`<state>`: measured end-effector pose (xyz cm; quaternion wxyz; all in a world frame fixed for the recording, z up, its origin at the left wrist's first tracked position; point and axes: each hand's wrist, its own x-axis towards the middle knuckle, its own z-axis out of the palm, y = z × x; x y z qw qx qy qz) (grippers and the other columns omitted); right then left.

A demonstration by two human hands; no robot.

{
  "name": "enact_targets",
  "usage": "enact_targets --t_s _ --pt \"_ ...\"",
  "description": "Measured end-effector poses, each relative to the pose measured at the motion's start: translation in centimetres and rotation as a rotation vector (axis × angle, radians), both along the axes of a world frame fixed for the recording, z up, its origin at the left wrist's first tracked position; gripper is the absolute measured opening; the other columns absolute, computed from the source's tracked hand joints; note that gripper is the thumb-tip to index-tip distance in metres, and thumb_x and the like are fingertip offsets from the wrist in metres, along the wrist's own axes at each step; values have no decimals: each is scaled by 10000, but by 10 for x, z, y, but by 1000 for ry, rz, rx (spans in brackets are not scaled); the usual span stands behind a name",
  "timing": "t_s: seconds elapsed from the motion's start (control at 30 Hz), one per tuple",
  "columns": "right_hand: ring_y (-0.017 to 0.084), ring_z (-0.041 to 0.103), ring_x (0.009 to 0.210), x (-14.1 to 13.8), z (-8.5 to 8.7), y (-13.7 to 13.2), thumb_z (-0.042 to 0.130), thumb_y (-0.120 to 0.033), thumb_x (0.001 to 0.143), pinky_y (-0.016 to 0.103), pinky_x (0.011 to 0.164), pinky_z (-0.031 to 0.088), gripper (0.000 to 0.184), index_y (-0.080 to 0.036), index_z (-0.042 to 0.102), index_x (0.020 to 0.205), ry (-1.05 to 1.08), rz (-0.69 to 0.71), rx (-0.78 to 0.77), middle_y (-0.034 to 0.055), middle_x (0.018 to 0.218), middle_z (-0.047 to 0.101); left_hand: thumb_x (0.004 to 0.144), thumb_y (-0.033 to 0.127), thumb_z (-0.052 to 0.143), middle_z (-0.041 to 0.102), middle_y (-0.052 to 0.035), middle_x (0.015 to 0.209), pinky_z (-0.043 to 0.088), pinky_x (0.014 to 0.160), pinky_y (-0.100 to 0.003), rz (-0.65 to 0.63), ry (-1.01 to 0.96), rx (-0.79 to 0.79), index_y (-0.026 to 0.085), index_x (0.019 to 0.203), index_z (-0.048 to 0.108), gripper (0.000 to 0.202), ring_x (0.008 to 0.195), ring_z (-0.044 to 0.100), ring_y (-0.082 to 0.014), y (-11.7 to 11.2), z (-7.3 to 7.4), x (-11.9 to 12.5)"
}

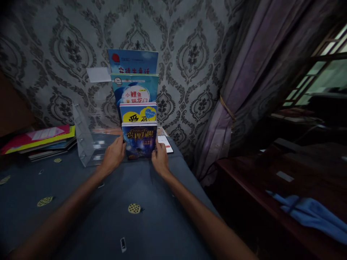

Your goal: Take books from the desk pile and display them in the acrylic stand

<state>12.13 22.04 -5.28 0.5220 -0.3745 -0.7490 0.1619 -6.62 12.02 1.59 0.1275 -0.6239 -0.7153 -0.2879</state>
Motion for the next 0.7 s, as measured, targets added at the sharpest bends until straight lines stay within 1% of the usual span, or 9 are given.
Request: enact_targets --t_s 0.13,0.23,0.33,0.4,0.47,0.53,0.63,0.7 --pt "287 579 1108 3 -5 -2 471 -162 835 500 1028 499 602 -212 545 1429 -20 22 7 122 1144 612 1017 207 396 679 -146 1199 530 803 -355 26 30 -64 147 1430 437 419 1003 702 -286 -5 6 2" --pt "277 559 1195 5 -9 -9 463 -158 858 504 1098 455 604 -208 506 1459 -38 42 18 126 1243 603 1021 210 391 654 -155 1281 534 843 -371 44 37 -121 134 1494 373 479 1065 689 -296 -9 10 4" --pt "278 481 1338 6 -16 -20 449 -165 891 521 1179 373 608 -195 446 1499 -47 42 31 139 1404 534 1016 203 390 643 -149 1322 537 881 -392 43 27 -150 142 1517 350 506 1113 677 -307 -12 13 5" --pt "274 438 1395 5 -22 -30 441 -170 909 514 1204 347 603 -184 427 1512 -62 55 19 146 1474 482 1011 198 386 641 -147 1334 537 900 -409 34 21 -154 143 1528 336 522 1133 671 -313 -13 13 4" --pt "267 433 1410 4 -27 -40 444 -165 913 497 1211 348 598 -181 433 1511 -85 85 0 147 1496 464 1005 193 382 630 -152 1356 536 916 -421 21 23 -151 140 1535 323 536 1147 665 -318 -13 12 3" --pt "262 458 1396 2 -30 -51 454 -150 909 487 1201 369 585 -188 463 1493 -121 130 -20 144 1482 482 998 192 379 623 -159 1369 535 926 -430 11 32 -140 135 1544 302 554 1158 659 -322 -13 9 1" --pt "258 513 1346 0 -28 -66 459 -132 917 482 1164 418 532 -198 530 1440 -195 217 -40 143 1431 534 991 198 375 614 -176 1378 535 940 -440 -17 57 -101 109 1551 268 577 1201 632 -326 -15 1 -4" --pt "250 541 1313 0 -25 -75 462 -123 926 467 1138 446 495 -204 570 1402 -247 278 -40 136 1400 561 983 201 381 614 -184 1368 530 957 -444 -41 93 -67 92 1525 308 558 1230 606 -326 -17 -5 -10"
